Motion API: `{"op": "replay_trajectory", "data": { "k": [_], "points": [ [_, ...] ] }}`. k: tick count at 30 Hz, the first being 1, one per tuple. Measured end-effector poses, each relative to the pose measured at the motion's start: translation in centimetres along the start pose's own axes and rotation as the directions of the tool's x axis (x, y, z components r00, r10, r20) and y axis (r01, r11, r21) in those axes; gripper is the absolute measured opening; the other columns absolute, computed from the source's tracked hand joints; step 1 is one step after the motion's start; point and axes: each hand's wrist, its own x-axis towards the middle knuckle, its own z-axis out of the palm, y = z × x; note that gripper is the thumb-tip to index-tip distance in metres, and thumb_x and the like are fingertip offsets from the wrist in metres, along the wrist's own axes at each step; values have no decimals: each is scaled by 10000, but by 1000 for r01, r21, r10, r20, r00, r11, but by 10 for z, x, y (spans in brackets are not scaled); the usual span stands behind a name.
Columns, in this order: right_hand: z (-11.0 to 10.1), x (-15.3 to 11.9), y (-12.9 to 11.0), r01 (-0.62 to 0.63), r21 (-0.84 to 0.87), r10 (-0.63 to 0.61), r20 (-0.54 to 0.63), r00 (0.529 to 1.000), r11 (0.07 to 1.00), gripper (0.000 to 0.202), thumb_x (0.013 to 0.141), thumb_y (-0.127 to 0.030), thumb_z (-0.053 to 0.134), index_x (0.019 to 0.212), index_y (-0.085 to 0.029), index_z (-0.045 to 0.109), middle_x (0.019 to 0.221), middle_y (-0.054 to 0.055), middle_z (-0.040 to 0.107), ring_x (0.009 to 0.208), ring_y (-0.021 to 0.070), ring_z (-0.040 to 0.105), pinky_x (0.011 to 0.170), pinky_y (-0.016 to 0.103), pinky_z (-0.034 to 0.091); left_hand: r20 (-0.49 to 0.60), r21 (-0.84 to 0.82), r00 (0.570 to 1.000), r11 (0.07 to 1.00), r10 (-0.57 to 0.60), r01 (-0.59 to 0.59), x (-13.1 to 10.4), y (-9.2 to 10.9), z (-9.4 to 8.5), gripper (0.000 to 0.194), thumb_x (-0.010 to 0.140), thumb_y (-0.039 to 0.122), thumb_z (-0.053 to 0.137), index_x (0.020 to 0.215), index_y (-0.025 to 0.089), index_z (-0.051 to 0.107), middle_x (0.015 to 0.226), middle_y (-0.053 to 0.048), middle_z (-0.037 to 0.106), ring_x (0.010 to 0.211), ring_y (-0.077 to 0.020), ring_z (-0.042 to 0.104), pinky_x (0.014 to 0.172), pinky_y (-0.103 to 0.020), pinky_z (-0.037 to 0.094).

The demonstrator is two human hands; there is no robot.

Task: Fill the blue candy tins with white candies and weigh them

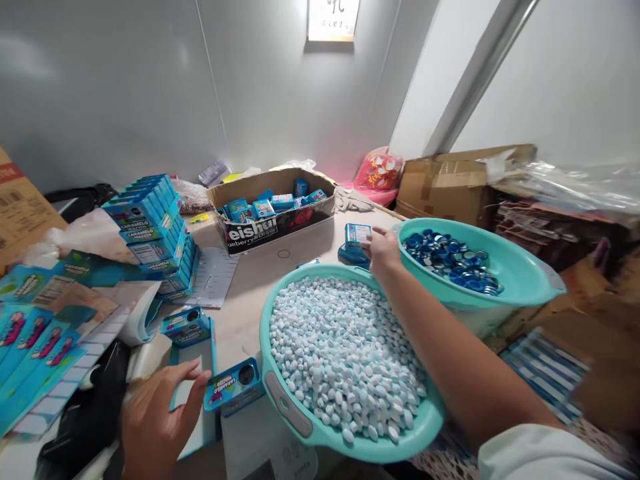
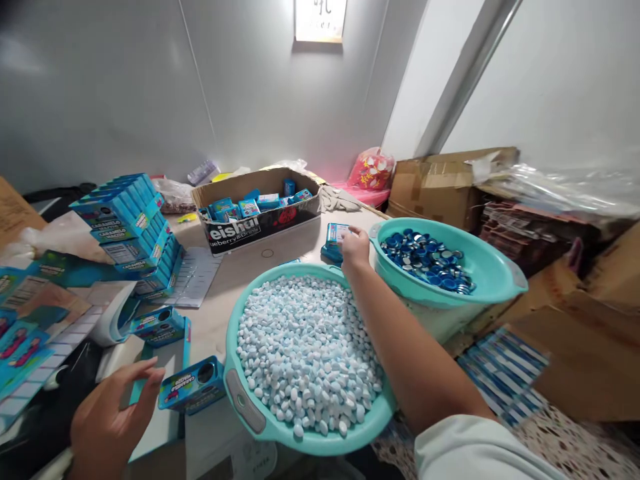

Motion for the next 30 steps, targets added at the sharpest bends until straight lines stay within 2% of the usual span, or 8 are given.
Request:
{"op": "replay_trajectory", "data": {
  "k": [3, 5, 8, 11, 15, 23, 28, 30],
  "points": [
    [-5, 6, 4, -171, 64, 173, -17, 985, 983, 426, 1009, -425, 647, 1346, -169, 603, 1320, 113, 624, 1125, 232, 648, 947, 451, 593, 0, 6, 998, 998, -56, 56, 0, 3, 1, 203, 1021, 405, 634, 1025, 213, 701, 764, 11, 773, 677, -141, 737, 731, -232, 542],
    [-8, 9, 7, -245, 105, 247, -8, 969, 964, 425, 1009, -427, 646, 1345, -169, 605, 1326, 114, 622, 1131, 233, 646, 950, 452, 592, -23, 29, 985, 985, -169, 170, -2, 8, 3, 261, 1013, 471, 636, 1039, 219, 701, 758, 18, 772, 678, -148, 740, 748, -244, 544],
    [-10, 13, 8, -296, 159, 298, 13, 955, 942, 427, 1011, -429, 643, 1350, -172, 602, 1331, 115, 620, 1131, 232, 646, 948, 449, 593, -46, 53, 935, 934, -351, 353, -6, 12, 7, 364, 996, 575, 615, 1035, 225, 705, 765, 13, 777, 715, -171, 755, 780, -269, 551],
    [-11, 15, 8, -308, 190, 304, 51, 951, 932, 427, 1012, -432, 640, 1350, -173, 603, 1329, 114, 621, 1128, 231, 647, 947, 447, 593, -17, 46, 915, 914, -403, 404, -9, 10, 11, 436, 995, 639, 563, 1014, 231, 715, 766, 8, 781, 715, -177, 762, 739, -267, 553],
    [-11, 16, 8, -279, 191, 265, 96, 959, 941, 431, 1012, -437, 640, 1348, -170, 602, 1324, 114, 622, 1125, 231, 647, 944, 448, 593, 30, 15, 908, 908, -418, 418, -11, 8, 12, 420, 993, 629, 564, 1019, 238, 716, 783, -1, 783, 698, -175, 761, 700, -258, 575],
    [-9, 20, 13, -67, 81, 50, 203, 978, 994, 431, 1009, -435, 645, 1340, -162, 605, 1310, 112, 627, 1116, 230, 650, 938, 446, 595, 74, -152, 800, 786, -595, 599, -10, 16, 12, 382, 982, 574, 578, 1054, 224, 713, 794, -23, 777, 760, -195, 776, 561, -226, 567],
    [-12, 22, 12, 33, 24, -38, 266, 963, 999, 368, 1021, -430, 628, 1308, -200, 629, 1316, 106, 630, 1115, 213, 647, 943, 415, 591, 62, -154, 804, 790, -591, 593, -9, 10, 11, 399, 957, 596, 611, 1074, 225, 700, 805, -11, 776, 821, -200, 768, 853, -322, 605],
    [-11, 23, 10, 54, 28, -59, 248, 967, 998, 356, 1023, -430, 625, 1301, -208, 634, 1313, 104, 631, 1111, 209, 647, 940, 406, 591, 58, -162, 824, 809, -564, 566, -8, 7, 9, 386, 961, 573, 616, 1087, 215, 689, 793, -5, 769, 804, -191, 765, 867, -327, 602]
  ]
}}
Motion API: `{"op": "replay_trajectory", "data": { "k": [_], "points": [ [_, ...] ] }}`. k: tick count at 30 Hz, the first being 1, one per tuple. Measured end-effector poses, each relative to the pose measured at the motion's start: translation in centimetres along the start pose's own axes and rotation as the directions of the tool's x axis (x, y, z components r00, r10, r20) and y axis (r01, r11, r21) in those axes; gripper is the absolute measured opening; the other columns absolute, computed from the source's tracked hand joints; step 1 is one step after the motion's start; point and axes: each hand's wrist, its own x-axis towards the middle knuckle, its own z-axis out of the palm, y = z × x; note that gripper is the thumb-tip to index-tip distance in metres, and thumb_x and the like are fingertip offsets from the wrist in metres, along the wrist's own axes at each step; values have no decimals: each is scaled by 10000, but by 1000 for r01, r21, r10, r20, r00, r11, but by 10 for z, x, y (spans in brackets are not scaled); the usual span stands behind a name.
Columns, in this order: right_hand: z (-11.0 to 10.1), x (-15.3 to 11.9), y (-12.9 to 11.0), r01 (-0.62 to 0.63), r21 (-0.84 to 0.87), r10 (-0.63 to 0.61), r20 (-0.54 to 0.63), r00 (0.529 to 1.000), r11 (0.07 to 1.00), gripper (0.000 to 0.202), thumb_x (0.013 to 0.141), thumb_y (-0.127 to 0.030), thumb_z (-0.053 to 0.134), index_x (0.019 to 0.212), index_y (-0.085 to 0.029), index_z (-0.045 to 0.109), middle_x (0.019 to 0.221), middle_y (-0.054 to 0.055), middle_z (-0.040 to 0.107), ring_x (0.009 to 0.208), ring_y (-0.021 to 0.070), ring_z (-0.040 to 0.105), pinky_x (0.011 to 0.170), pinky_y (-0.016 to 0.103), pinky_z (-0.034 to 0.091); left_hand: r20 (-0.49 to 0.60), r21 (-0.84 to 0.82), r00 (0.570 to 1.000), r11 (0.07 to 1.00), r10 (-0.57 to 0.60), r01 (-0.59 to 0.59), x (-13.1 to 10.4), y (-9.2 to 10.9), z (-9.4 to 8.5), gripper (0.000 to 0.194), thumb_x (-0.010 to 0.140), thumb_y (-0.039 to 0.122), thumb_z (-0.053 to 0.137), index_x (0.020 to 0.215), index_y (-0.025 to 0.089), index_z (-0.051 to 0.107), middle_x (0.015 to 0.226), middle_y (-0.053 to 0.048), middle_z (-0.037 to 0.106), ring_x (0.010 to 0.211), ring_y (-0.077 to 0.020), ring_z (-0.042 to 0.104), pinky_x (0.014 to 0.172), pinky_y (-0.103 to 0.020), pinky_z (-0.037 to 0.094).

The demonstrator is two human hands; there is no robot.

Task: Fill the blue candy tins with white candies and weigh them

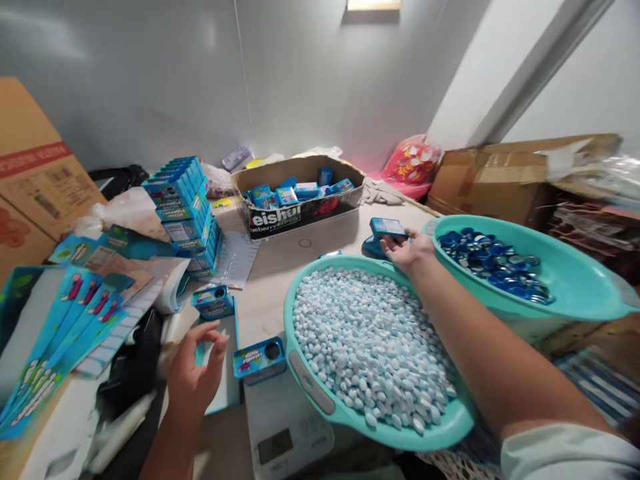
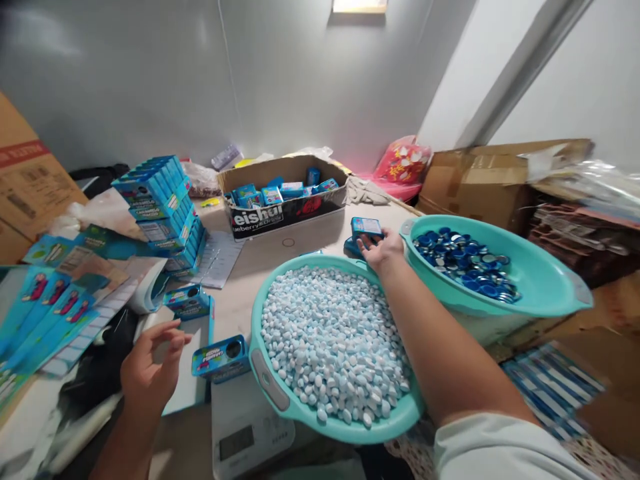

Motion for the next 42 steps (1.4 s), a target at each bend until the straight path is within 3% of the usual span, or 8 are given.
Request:
{"op": "replay_trajectory", "data": {
  "k": [5, 10, 15, 21, 23, 28, 33, 42],
  "points": [
    [12, -1, -11, 171, 17, -167, -118, 979, 985, 361, 1034, -462, 592, 1265, -188, 630, 1210, 92, 650, 987, 176, 651, 837, 354, 594, -51, -4, 989, 991, 136, -137, 6, -2, -6, 264, 1001, 421, 605, 1103, 187, 672, 761, -2, 762, 719, -164, 763, 742, -275, 601],
    [36, -43, -34, 517, 63, -503, -163, 849, 853, 297, 965, -441, 490, 1135, -297, 687, 1192, 57, 675, 1002, 212, 657, 650, 318, 425, -55, -134, 938, 929, 341, -346, 3, 7, -4, 217, 965, 419, 667, 1022, 212, 639, 779, -1, 736, 695, -155, 745, 732, -293, 619],
    [53, -135, -51, 758, 193, -775, 276, 568, 623, 160, 833, -412, 766, 926, -283, 787, 809, -7, 646, 668, 92, 515, 613, 298, 336, -147, -374, 902, 822, 405, -430, 10, 55, 7, 559, 905, 529, 741, 1343, 249, 537, 1083, -53, 701, 833, -159, 716, 775, -316, 632],
    [61, -185, -48, 756, 238, -624, 733, 272, 610, 141, 1009, -311, 620, 1085, -262, 728, 877, -29, 636, 652, 60, 465, 618, 248, 376, 380, -218, 884, 955, 272, -200, 21, 129, 28, 735, 897, 551, 756, 1493, 229, 472, 1270, -92, 704, 1138, -260, 707, 938, -387, 613],
    [63, -175, -42, 714, 294, -643, 714, 279, 636, 151, 995, -308, 620, 1112, -254, 699, 906, -17, 633, 734, 81, 524, 672, 252, 418, 397, -194, 891, 969, 220, -153, 20, 133, 41, 610, 920, 517, 739, 1412, 212, 547, 1156, -73, 731, 1007, -226, 727, 807, -326, 620],
    [67, -127, -20, 619, -61, -367, 759, 539, 783, 406, 973, -334, 489, 1364, -247, 553, 1081, 42, 648, 909, 145, 629, 797, 297, 535, 128, -244, 984, 966, 125, -91, 10, 120, 66, 662, 898, 544, 760, 1404, 188, 524, 1116, -65, 703, 945, -183, 717, 790, -291, 618],
    [67, -115, 2, 716, -325, -83, 879, 470, 619, 448, 658, -349, 888, 1082, -257, 778, 1172, 79, 699, 1085, 288, 638, 949, 400, 533, -124, -301, 979, 934, 161, -192, 14, 117, 46, 507, 877, 447, 812, 1255, 182, 603, 1068, -28, 711, 945, -164, 737, 768, -271, 622],
    [70, -115, -4, 815, -368, 13, 914, 406, 448, 92, 757, -224, 764, 835, -260, 797, 787, -20, 734, 676, 139, 608, 640, 270, 438, -440, -158, 889, 963, 130, -219, 40, 26, -20, 424, 800, 386, 881, 982, 194, 549, 925, 87, 581, 888, -72, 632, 794, -284, 582]
  ]
}}
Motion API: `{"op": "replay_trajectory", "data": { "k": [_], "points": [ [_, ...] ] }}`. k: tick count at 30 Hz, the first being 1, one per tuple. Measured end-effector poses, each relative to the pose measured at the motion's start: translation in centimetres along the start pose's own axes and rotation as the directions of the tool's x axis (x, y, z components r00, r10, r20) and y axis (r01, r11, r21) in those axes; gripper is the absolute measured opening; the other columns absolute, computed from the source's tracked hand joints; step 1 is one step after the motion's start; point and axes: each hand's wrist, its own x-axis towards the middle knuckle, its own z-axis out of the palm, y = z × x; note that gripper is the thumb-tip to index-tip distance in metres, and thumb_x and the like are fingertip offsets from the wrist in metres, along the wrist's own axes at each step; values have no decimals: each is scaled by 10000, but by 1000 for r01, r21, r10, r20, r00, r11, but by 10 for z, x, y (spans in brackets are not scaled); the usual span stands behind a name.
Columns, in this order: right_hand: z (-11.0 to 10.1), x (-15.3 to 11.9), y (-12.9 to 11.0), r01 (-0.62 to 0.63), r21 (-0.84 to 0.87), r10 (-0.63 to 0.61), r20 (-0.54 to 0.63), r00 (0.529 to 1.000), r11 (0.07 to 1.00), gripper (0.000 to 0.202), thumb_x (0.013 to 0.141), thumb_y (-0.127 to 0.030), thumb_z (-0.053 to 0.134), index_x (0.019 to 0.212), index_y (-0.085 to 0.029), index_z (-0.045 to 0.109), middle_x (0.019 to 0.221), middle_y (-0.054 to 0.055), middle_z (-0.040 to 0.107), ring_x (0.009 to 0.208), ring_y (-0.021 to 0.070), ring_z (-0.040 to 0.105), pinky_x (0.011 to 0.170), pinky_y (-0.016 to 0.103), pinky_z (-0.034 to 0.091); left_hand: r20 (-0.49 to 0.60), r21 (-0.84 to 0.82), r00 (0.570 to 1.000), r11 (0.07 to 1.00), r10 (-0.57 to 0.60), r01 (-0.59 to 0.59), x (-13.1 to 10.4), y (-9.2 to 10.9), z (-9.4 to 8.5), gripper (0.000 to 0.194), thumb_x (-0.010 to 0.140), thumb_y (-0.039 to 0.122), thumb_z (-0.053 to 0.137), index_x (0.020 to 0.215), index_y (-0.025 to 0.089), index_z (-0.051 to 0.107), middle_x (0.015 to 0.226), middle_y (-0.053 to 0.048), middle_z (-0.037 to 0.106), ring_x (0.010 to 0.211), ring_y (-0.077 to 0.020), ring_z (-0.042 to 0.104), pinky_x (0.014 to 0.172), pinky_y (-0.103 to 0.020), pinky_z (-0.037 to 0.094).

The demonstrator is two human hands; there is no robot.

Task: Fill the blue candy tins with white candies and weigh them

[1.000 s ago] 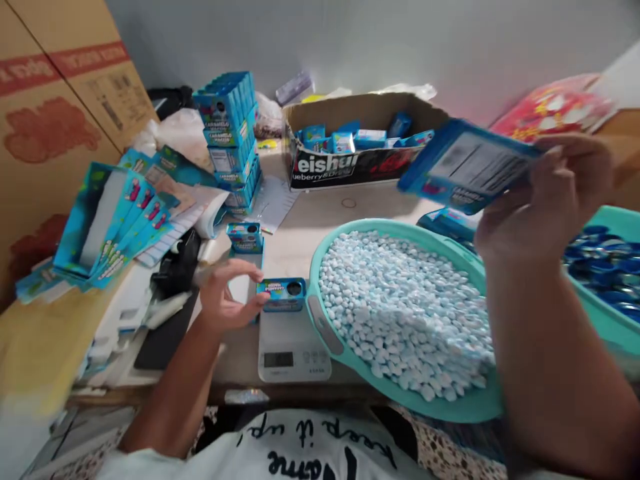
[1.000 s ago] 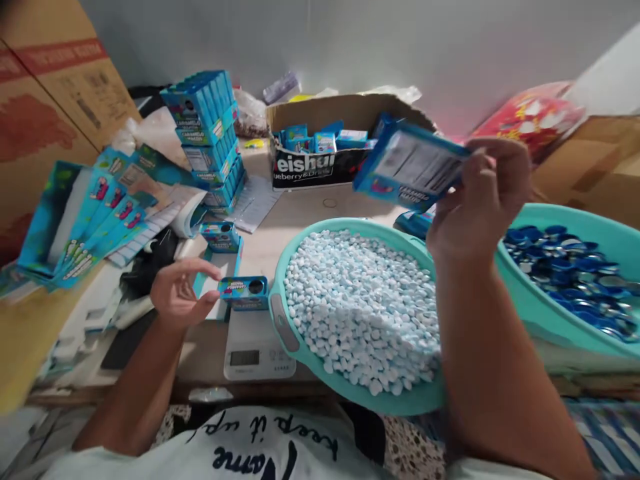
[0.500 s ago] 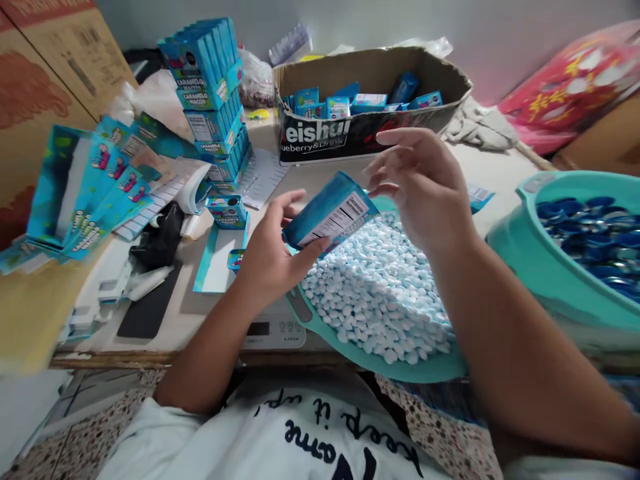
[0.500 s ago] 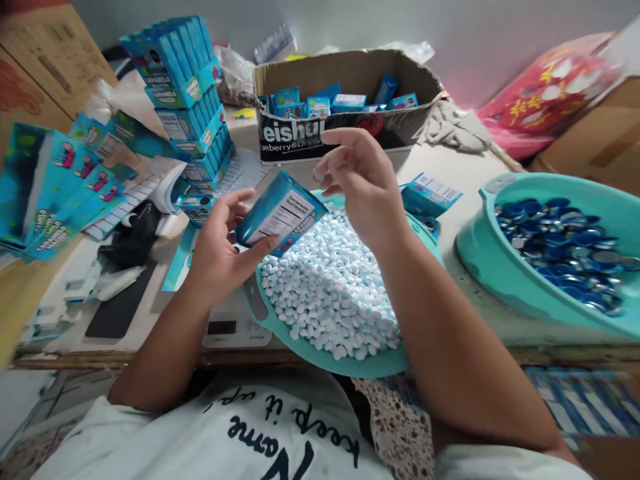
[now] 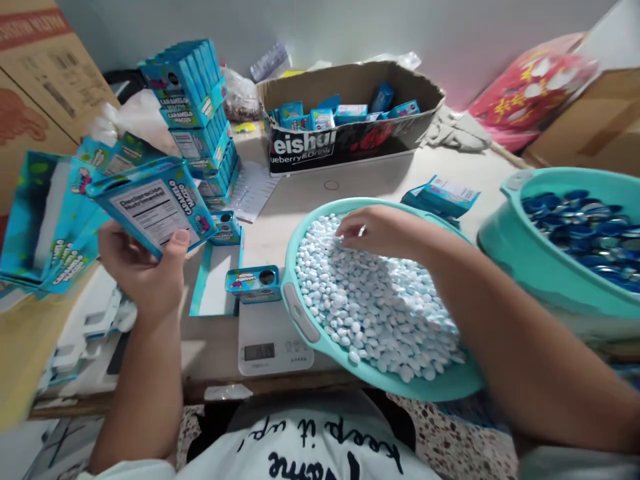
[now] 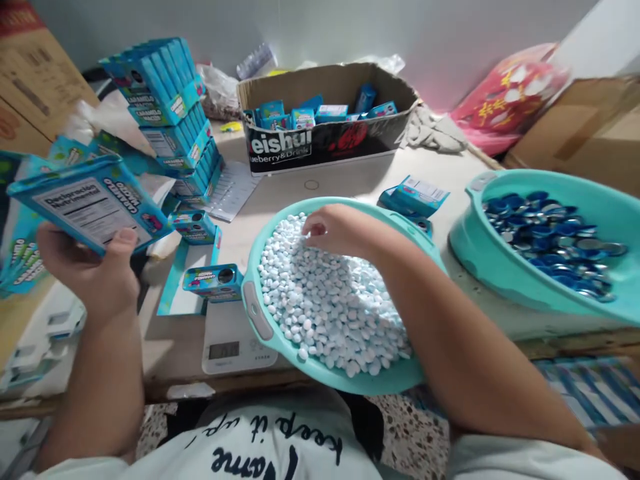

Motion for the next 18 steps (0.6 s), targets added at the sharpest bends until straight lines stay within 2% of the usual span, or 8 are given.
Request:
{"op": "replay_trajectory", "data": {
  "k": [2, 4, 7, 10, 14, 16, 18],
  "points": [
    [1, 2, 1, -2, -16, 2, 15, 1000, 1000, 54, 756, -222, 756, 790, -253, 785, 782, -24, 735, 677, 134, 608, 636, 269, 433, -6, -26, 1000, 999, -21, 21, -6, -9, -7, 413, 807, 377, 876, 1001, 210, 552, 947, 88, 588, 918, -75, 635, 837, -300, 578],
    [4, 2, 1, -19, -38, 20, 25, 999, 999, 42, 758, -239, 764, 796, -247, 781, 786, -19, 734, 673, 133, 602, 630, 275, 425, -4, -35, 1000, 999, -15, 15, -13, -10, -7, 417, 807, 366, 879, 1024, 225, 552, 973, 79, 600, 930, -80, 645, 842, -291, 583],
    [7, 1, -4, -53, -87, 56, 40, 998, 995, 76, 761, -269, 783, 830, -237, 777, 764, 1, 718, 649, 136, 580, 620, 296, 407, -9, -59, 1000, 998, 2, -2, -19, -7, 0, 427, 826, 428, 860, 1026, 251, 527, 1014, 47, 615, 1012, -117, 668, 864, -287, 598],
    [8, 0, -10, -83, -144, 92, 51, 994, 986, 65, 771, -280, 770, 813, -231, 760, 717, 17, 688, 621, 144, 559, 613, 319, 394, -21, -126, 999, 991, -41, 38, -22, -11, 8, 467, 830, 512, 839, 1046, 274, 500, 1060, 18, 620, 1135, -167, 664, 960, -319, 592],
    [10, 1, -14, -115, -216, 130, 52, 990, 969, 96, 779, -324, 725, 783, -228, 721, 687, 18, 657, 593, 154, 539, 605, 331, 389, -73, -212, 983, 966, -166, 148, -26, -17, 12, 528, 775, 563, 858, 1052, 286, 503, 1067, 11, 633, 1114, -184, 672, 999, -327, 577],
    [12, 2, -15, -129, -247, 147, 54, 988, 960, 110, 792, -333, 675, 795, -227, 705, 695, 17, 654, 594, 160, 541, 607, 332, 394, -74, -266, 953, 927, -294, 265, -26, -16, 13, 542, 747, 589, 852, 1049, 294, 513, 1068, 12, 656, 1006, -183, 695, 891, -322, 609],
    [13, 2, -16, -148, -273, 172, 65, 983, 951, 119, 792, -320, 638, 834, -225, 696, 716, 15, 658, 604, 164, 550, 610, 328, 405, -59, -303, 898, 865, -435, 399, -26, -13, 12, 513, 759, 589, 820, 1073, 309, 527, 1067, 12, 676, 881, -175, 701, 733, -305, 614]
  ]
}}
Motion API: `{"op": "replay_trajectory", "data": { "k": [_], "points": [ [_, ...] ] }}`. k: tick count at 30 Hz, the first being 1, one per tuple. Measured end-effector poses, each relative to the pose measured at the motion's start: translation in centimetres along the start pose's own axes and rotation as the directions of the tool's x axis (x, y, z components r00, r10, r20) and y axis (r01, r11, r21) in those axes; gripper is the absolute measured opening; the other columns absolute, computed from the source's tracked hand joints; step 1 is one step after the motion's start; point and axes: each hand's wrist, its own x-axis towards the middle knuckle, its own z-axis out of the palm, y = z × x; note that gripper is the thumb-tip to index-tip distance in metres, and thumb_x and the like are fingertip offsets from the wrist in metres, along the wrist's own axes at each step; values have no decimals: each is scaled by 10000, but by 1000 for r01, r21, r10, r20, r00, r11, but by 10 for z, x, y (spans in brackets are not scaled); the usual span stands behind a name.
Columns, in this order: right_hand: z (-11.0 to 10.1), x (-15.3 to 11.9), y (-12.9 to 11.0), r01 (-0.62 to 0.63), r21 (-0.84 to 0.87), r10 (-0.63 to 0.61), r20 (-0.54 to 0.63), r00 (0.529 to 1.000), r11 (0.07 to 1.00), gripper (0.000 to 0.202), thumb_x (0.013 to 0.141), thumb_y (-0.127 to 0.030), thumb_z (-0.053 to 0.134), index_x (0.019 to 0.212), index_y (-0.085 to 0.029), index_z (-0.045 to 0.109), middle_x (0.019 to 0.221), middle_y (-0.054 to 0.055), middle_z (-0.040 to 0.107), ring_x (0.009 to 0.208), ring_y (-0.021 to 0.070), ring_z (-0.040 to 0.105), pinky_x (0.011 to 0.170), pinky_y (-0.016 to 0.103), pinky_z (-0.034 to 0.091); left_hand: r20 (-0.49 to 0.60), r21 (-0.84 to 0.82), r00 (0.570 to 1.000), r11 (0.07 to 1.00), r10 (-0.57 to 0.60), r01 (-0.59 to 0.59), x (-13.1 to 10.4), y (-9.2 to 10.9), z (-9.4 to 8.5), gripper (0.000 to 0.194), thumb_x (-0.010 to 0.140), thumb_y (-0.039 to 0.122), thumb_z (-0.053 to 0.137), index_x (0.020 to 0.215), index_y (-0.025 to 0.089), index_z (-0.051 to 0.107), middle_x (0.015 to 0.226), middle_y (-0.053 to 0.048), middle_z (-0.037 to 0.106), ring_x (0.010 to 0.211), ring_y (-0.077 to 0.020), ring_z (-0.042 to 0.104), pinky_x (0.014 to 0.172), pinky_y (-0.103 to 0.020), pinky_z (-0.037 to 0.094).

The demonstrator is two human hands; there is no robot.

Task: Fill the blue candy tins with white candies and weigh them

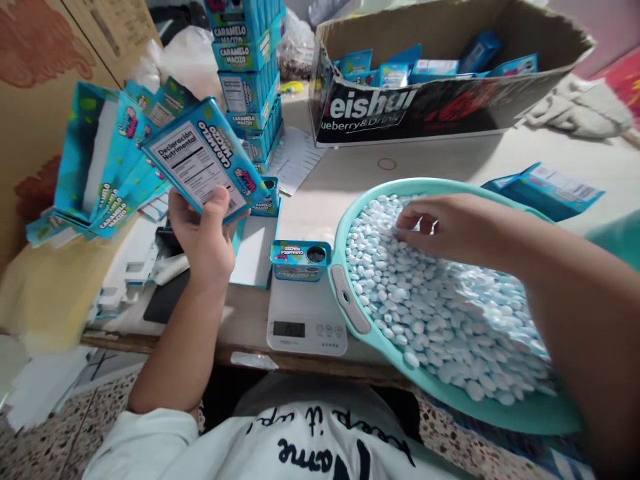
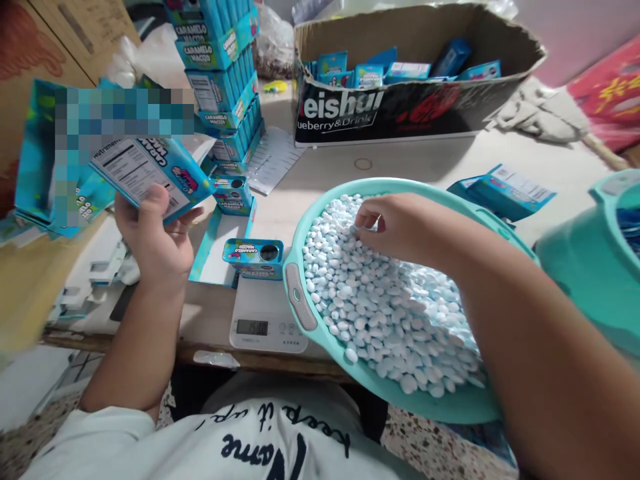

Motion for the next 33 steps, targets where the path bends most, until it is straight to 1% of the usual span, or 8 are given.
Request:
{"op": "replay_trajectory", "data": {
  "k": [2, 5, 7, 14, 19, 25, 30, 33],
  "points": [
    [0, -1, -4, -28, -27, 29, 23, 999, 999, 125, 774, -291, 628, 861, -222, 686, 734, 16, 661, 620, 170, 559, 613, 324, 411, -8, -13, 999, 999, -47, 47, -1, 2, 0, 492, 767, 549, 814, 1101, 316, 539, 1085, 8, 682, 861, -178, 701, 697, -307, 610],
    [0, -2, -12, -63, -78, 66, 38, 997, 995, 41, 761, -244, 626, 787, -216, 641, 731, 26, 648, 632, 177, 540, 612, 332, 384, 15, -48, 994, 993, 109, -108, -1, 2, 1, 495, 727, 501, 861, 1062, 288, 564, 1070, 10, 670, 946, -187, 697, 876, -350, 616],
    [0, -3, -17, -60, -105, 63, 24, 998, 993, 51, 770, -214, 627, 727, -212, 601, 766, 43, 652, 663, 177, 526, 640, 339, 373, 36, -70, 988, 987, 149, -146, -3, 0, 3, 472, 726, 493, 869, 1022, 275, 572, 1034, 17, 668, 948, -180, 695, 941, -363, 602],
    [-2, -11, -21, 3, -129, -6, -24, 1000, 992, 130, 873, -173, 573, 751, -195, 613, 732, 53, 642, 651, 164, 484, 662, 345, 346, -10, -39, 1000, 999, -12, 11, -6, 5, 7, 469, 756, 515, 814, 1076, 284, 559, 1076, 11, 691, 837, -150, 698, 622, -245, 599],
    [-7, -17, -28, 39, -120, -45, -42, 998, 992, 142, 889, -161, 543, 877, -172, 685, 806, 71, 683, 686, 158, 523, 707, 327, 388, 11, -98, 999, 994, -49, 50, -5, 11, 4, 441, 776, 440, 804, 1121, 325, 555, 1100, 26, 683, 871, -159, 718, 619, -238, 601],
    [-16, -12, -32, -14, -107, 9, -55, 998, 994, 93, 869, -163, 627, 807, -173, 695, 754, 55, 685, 667, 164, 557, 677, 317, 405, 16, -64, 1000, 998, -13, 14, -6, 9, 4, 458, 761, 496, 811, 1084, 300, 552, 1114, 6, 688, 837, -160, 699, 589, -243, 592],
    [-20, -17, -33, -12, -68, -2, -206, 979, 998, 120, 874, -153, 616, 873, -182, 733, 835, 63, 717, 732, 175, 621, 748, 322, 470, 28, -81, 999, 996, -17, 19, -6, 10, 5, 468, 750, 517, 840, 1063, 296, 572, 1053, 5, 684, 811, -166, 690, 596, -261, 598],
    [-19, -27, -45, 197, 32, -167, -410, 897, 980, 108, 895, -192, 624, 891, -193, 732, 836, 51, 716, 717, 161, 637, 708, 298, 493, 46, -108, 996, 992, 72, -67, -6, 9, 4, 447, 761, 482, 856, 1048, 285, 575, 1038, 6, 663, 902, -182, 693, 799, -326, 630]
  ]
}}
